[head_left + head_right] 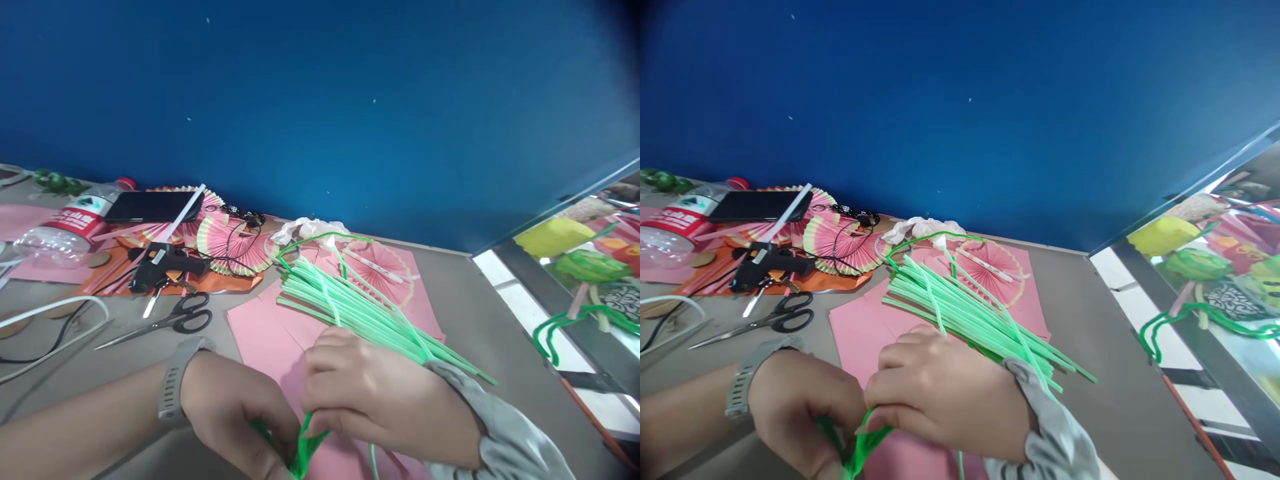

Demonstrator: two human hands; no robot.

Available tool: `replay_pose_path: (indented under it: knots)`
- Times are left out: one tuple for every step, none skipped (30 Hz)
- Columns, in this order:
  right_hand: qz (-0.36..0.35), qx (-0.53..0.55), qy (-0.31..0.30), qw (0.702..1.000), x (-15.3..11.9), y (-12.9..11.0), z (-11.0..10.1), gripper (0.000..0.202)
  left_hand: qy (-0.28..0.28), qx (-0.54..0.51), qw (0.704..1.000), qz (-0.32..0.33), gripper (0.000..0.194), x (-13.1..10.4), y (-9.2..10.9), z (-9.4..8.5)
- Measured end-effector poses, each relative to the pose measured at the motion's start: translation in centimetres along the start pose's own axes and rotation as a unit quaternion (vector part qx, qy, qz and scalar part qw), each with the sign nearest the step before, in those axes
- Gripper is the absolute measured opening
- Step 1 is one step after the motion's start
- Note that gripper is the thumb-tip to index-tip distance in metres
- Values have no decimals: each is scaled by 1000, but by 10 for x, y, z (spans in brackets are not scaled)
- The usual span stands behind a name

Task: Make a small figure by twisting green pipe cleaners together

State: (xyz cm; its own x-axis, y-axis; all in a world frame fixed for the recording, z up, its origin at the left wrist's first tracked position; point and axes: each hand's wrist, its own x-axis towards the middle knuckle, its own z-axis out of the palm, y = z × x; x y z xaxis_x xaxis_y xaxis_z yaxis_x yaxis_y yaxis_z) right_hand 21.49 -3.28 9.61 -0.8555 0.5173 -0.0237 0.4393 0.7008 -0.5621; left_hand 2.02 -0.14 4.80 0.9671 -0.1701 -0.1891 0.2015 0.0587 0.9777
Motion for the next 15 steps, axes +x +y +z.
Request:
replay_pose_path:
  knots:
    - [5, -24, 22, 999, -1, -4, 1, 17, -15, 2, 1000, -2, 14, 0, -2, -1]
    - [5, -43, 43, 998, -2, -8, 4, 15, -30, 5, 1000, 1, 14, 1, -5, -2]
    - [-2, -56, 54, 997, -2, -13, 6, 13, -44, 8, 999, 9, 12, 3, -8, -2]
    - [-13, -63, 52, 997, -2, -16, 10, 12, -53, 15, 998, 20, 10, 5, -12, -1]
    - [-25, -75, 43, 996, -1, -20, 14, 13, -54, 23, 998, 30, 9, 8, -15, 0]
    - [-33, -93, 29, 995, -1, -22, 17, 14, -48, 33, 998, 36, 9, 11, -17, 3]
    - [-38, -113, 14, 993, 0, -23, 20, 16, -37, 40, 998, 36, 10, 13, -19, 6]
    - [-37, -128, -1, 991, 2, -23, 22, 16, -27, 47, 998, 36, 10, 15, -20, 9]
    - [-34, -132, -15, 991, 3, -22, 22, 17, -17, 53, 998, 36, 10, 17, -20, 12]
    - [-30, -118, -27, 992, 4, -19, 21, 18, -7, 57, 998, 35, 10, 17, -19, 14]
    - [-29, -83, -42, 995, 4, -15, 18, 17, -2, 60, 998, 33, 12, 17, -19, 16]
    - [-31, -34, -56, 997, 4, -10, 14, 16, 2, 62, 997, 34, 14, 17, -18, 17]
    - [-35, 23, -69, 997, 4, -4, 10, 13, -1, 61, 997, 43, 17, 17, -17, 17]
    - [-42, 83, -83, 992, 4, 2, 6, 11, -10, 57, 997, 58, 22, 17, -17, 16]
    - [-44, 138, -93, 985, 3, 8, 3, 11, -28, 45, 995, 79, 27, 16, -15, 14]
